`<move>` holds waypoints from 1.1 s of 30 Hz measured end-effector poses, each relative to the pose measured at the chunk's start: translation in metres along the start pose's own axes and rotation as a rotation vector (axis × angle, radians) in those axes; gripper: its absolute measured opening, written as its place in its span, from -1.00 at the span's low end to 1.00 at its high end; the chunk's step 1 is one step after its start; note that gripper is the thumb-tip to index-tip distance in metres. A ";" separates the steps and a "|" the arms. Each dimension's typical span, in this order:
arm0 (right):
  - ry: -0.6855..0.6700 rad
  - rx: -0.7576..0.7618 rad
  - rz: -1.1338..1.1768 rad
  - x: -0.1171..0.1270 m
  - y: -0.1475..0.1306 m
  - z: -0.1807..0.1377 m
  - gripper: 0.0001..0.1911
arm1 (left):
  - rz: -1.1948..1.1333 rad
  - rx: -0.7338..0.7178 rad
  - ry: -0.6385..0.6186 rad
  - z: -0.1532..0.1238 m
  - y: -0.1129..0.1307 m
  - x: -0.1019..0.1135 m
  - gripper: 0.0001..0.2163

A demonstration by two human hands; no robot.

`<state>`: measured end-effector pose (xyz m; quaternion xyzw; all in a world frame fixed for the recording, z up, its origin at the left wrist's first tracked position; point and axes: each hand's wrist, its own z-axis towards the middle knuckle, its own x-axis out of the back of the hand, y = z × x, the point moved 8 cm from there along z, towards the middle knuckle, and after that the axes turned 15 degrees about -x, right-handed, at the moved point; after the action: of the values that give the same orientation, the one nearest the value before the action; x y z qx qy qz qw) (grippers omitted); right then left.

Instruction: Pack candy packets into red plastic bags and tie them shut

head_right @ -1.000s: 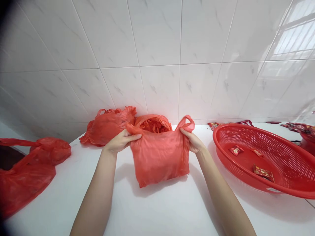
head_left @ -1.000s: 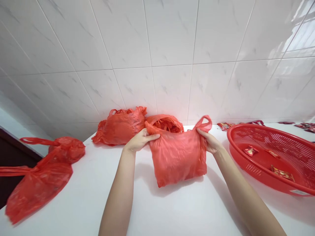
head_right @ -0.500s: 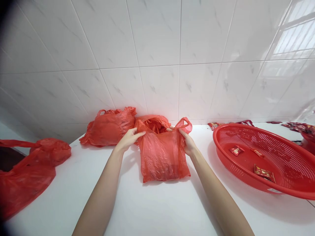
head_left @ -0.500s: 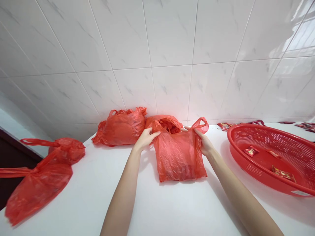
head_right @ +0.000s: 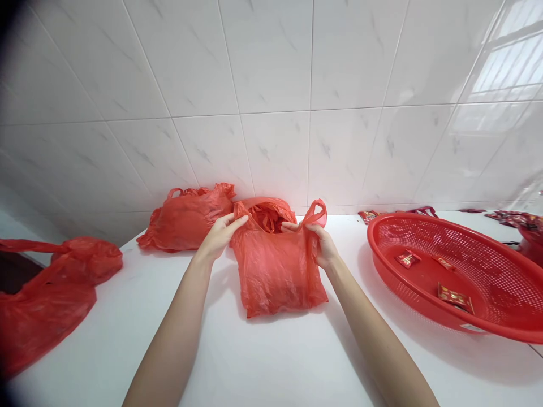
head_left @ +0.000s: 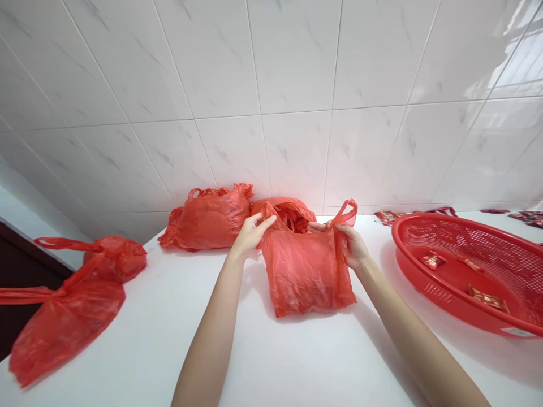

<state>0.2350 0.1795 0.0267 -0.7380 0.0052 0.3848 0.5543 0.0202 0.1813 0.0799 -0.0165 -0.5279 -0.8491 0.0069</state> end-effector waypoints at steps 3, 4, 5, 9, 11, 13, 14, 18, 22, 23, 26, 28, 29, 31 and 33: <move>-0.002 -0.010 -0.097 -0.006 0.000 -0.004 -0.75 | -0.020 -0.019 -0.023 -0.001 0.006 -0.003 -0.48; 0.014 -0.017 -0.118 -0.006 -0.001 -0.006 -0.73 | -0.026 -0.022 -0.022 -0.002 0.008 -0.004 -0.50; 0.034 -0.018 -0.124 -0.007 -0.002 -0.008 -0.74 | -0.034 -0.023 -0.018 -0.002 0.010 -0.004 -0.52; 0.093 0.003 -0.074 -0.009 -0.009 -0.014 -0.78 | -0.076 -0.013 -0.006 -0.004 0.018 -0.004 -0.54; 0.099 0.005 -0.068 -0.012 -0.011 -0.015 -0.74 | -0.113 0.005 -0.007 -0.005 0.021 -0.005 -0.51; 0.097 0.020 -0.050 -0.016 -0.013 -0.017 -0.70 | -0.158 0.017 -0.008 -0.005 0.022 -0.006 -0.49; 0.094 0.039 -0.034 -0.018 -0.015 -0.018 -0.70 | -0.181 0.013 -0.005 -0.005 0.024 -0.006 -0.49; 0.063 0.128 -0.025 -0.030 -0.023 -0.027 -0.62 | -0.240 -0.046 -0.002 -0.006 0.033 -0.006 -0.55; 0.073 0.139 -0.054 -0.046 -0.028 -0.035 -0.48 | -0.225 -0.148 -0.174 -0.016 0.058 -0.019 -0.65; 0.088 0.129 -0.066 -0.049 -0.028 -0.037 -0.46 | -0.209 -0.188 -0.236 -0.021 0.066 -0.024 -0.66; 0.161 0.081 -0.161 -0.059 -0.024 -0.042 -0.48 | -0.132 -0.287 -0.397 -0.034 0.088 -0.039 -0.66; 0.191 0.028 -0.270 -0.067 -0.017 -0.044 -0.58 | -0.066 -0.325 -0.451 -0.042 0.097 -0.048 -0.67; 0.188 0.004 -0.324 -0.071 -0.013 -0.044 -0.64 | -0.036 -0.340 -0.460 -0.044 0.100 -0.051 -0.68; 0.151 -0.027 -0.415 -0.080 -0.005 -0.046 -0.71 | 0.005 -0.357 -0.461 -0.047 0.105 -0.057 -0.70; 0.107 -0.030 -0.473 -0.087 0.000 -0.047 -0.67 | 0.014 -0.352 -0.459 -0.049 0.106 -0.062 -0.70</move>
<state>0.2000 0.1046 0.0808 -0.7459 -0.1443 0.2047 0.6171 0.0839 0.0902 0.1511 -0.2126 -0.3601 -0.9017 -0.1098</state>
